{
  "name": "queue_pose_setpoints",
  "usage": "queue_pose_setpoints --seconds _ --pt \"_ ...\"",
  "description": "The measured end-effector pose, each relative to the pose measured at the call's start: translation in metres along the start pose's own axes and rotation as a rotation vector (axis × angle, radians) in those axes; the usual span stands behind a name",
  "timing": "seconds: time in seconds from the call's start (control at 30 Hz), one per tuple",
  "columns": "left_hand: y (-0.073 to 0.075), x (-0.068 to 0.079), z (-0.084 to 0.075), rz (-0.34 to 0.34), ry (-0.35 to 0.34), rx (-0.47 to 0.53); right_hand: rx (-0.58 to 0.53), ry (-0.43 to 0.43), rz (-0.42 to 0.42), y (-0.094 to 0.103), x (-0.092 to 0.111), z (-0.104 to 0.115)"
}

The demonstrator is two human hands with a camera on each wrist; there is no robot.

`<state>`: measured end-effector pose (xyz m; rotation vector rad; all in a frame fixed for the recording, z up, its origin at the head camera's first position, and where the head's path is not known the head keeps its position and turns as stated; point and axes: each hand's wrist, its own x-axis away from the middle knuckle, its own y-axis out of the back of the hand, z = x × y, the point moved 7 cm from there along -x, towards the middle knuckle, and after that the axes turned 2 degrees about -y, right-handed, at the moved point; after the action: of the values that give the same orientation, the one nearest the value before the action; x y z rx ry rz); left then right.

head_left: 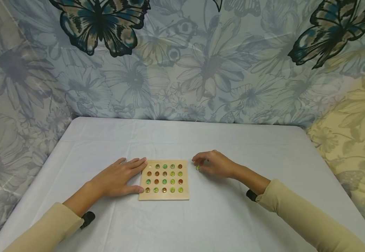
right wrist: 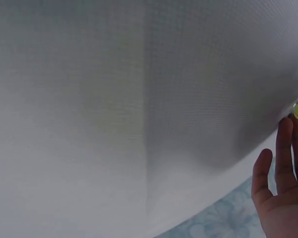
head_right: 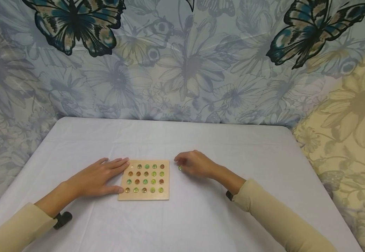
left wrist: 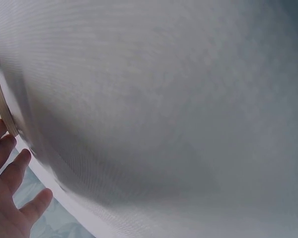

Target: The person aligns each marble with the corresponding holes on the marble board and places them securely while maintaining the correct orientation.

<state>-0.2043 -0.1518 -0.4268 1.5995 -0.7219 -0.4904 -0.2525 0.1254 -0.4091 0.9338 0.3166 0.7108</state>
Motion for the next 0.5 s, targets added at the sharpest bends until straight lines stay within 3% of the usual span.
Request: queue_pose_setpoints --seconds 0.5 --pt "-0.0001 0.0007 -0.0001 -0.005 -0.006 0.007 -0.002 -0.013 -0.004 -0.0028 0.0022 -0.0011"
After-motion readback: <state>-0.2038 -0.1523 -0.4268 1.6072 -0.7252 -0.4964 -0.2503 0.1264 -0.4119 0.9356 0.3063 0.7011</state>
